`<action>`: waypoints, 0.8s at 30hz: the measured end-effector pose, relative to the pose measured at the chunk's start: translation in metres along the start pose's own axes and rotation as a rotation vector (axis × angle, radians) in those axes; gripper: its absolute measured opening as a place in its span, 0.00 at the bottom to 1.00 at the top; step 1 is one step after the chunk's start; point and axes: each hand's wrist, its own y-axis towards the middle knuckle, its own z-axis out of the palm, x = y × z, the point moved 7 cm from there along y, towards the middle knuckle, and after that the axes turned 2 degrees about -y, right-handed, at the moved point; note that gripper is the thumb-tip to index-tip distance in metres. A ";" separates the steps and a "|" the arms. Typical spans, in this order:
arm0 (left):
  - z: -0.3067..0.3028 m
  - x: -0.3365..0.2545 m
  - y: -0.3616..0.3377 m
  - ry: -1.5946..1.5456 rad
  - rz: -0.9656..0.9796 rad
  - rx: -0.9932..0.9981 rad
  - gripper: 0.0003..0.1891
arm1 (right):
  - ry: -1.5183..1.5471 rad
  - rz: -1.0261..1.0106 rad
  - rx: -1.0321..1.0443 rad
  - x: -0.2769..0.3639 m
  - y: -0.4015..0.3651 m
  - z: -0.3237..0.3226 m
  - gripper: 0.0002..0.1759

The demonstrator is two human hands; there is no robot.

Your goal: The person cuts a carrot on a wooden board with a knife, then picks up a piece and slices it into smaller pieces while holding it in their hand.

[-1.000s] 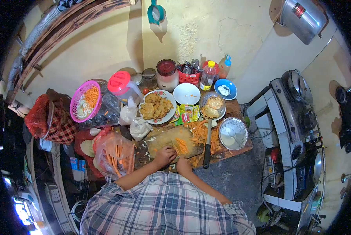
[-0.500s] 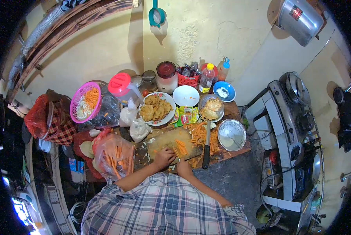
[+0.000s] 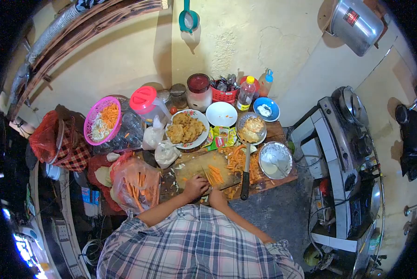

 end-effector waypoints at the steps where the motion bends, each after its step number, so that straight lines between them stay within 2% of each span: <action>1: -0.001 0.001 0.000 -0.009 0.000 -0.011 0.06 | 0.034 -0.012 -0.016 -0.007 0.002 0.006 0.16; 6: 0.003 0.003 -0.002 -0.002 -0.007 0.000 0.06 | 0.104 -0.010 -0.019 -0.012 -0.002 0.006 0.16; 8: 0.004 0.003 -0.003 0.008 -0.008 0.005 0.06 | 0.035 -0.128 -0.114 -0.008 -0.003 0.003 0.16; 15: 0.005 0.004 -0.004 -0.016 -0.029 -0.003 0.06 | 0.030 -0.101 -0.107 -0.004 -0.006 -0.002 0.16; 17: 0.005 0.004 -0.004 -0.016 -0.032 -0.009 0.05 | 0.076 -0.047 -0.009 -0.004 -0.005 0.000 0.16; 20: 0.004 0.004 -0.004 -0.024 -0.043 -0.020 0.05 | 0.055 0.034 0.032 0.000 -0.001 0.000 0.17; 24: 0.003 0.002 -0.003 -0.008 -0.031 -0.009 0.05 | 0.058 0.010 0.043 0.002 -0.001 -0.001 0.17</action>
